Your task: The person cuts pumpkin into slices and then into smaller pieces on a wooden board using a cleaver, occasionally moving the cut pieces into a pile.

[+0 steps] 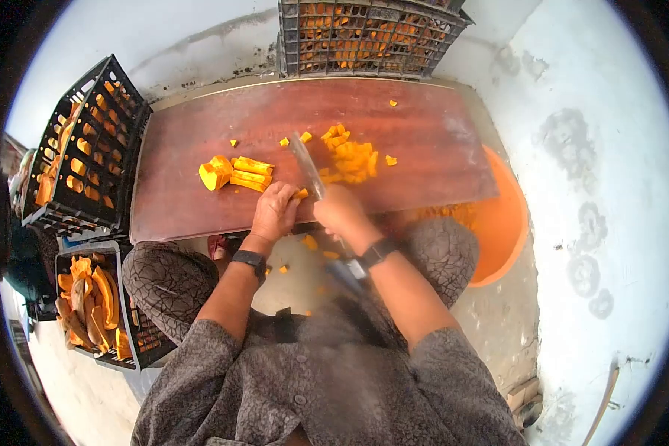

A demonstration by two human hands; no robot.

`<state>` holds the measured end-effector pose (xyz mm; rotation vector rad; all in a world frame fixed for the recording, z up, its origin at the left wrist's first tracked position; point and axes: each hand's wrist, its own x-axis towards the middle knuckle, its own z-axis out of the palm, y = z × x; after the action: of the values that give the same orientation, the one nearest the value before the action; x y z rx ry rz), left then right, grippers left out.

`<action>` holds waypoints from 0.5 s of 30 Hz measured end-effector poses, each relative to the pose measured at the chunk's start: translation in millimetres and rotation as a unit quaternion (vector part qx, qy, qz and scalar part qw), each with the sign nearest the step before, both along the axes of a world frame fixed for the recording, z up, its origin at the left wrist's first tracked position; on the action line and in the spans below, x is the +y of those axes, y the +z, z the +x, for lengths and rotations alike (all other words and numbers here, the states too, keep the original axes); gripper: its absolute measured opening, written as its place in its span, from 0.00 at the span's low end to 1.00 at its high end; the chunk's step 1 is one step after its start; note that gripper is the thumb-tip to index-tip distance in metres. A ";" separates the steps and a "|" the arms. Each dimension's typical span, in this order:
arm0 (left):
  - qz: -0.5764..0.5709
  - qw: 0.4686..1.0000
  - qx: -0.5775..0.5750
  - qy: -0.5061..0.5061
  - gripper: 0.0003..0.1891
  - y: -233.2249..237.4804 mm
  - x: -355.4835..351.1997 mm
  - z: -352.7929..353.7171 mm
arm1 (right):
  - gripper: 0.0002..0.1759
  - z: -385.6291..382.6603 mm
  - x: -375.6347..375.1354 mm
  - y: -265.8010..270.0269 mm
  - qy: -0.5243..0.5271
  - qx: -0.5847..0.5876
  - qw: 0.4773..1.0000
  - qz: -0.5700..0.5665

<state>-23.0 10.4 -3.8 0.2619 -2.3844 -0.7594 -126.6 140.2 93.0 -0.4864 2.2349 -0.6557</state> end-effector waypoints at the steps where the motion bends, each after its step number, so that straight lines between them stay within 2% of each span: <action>1: 0.012 1.000 0.001 -0.004 0.11 0.8 0.8 1.7 | 0.13 1.4 5.6 -2.0 -0.031 -0.009 0.998 -0.054; 5: 0.010 1.000 -0.005 -0.005 0.11 -0.3 0.7 1.7 | 0.17 4.4 17.3 4.6 -0.029 -0.021 0.997 -0.073; 7: 0.014 1.000 -0.005 0.003 0.11 2.1 2.2 2.9 | 0.17 8.5 18.8 9.6 0.017 -0.009 1.000 -0.005; 15: 0.020 1.000 0.006 0.006 0.09 -2.9 0.4 0.3 | 0.19 15.1 22.5 17.1 0.061 0.067 0.996 0.014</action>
<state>-22.7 10.7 -6.7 0.2876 -2.3563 -0.8022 -111.5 162.7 110.0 -0.6651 2.3141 -0.5406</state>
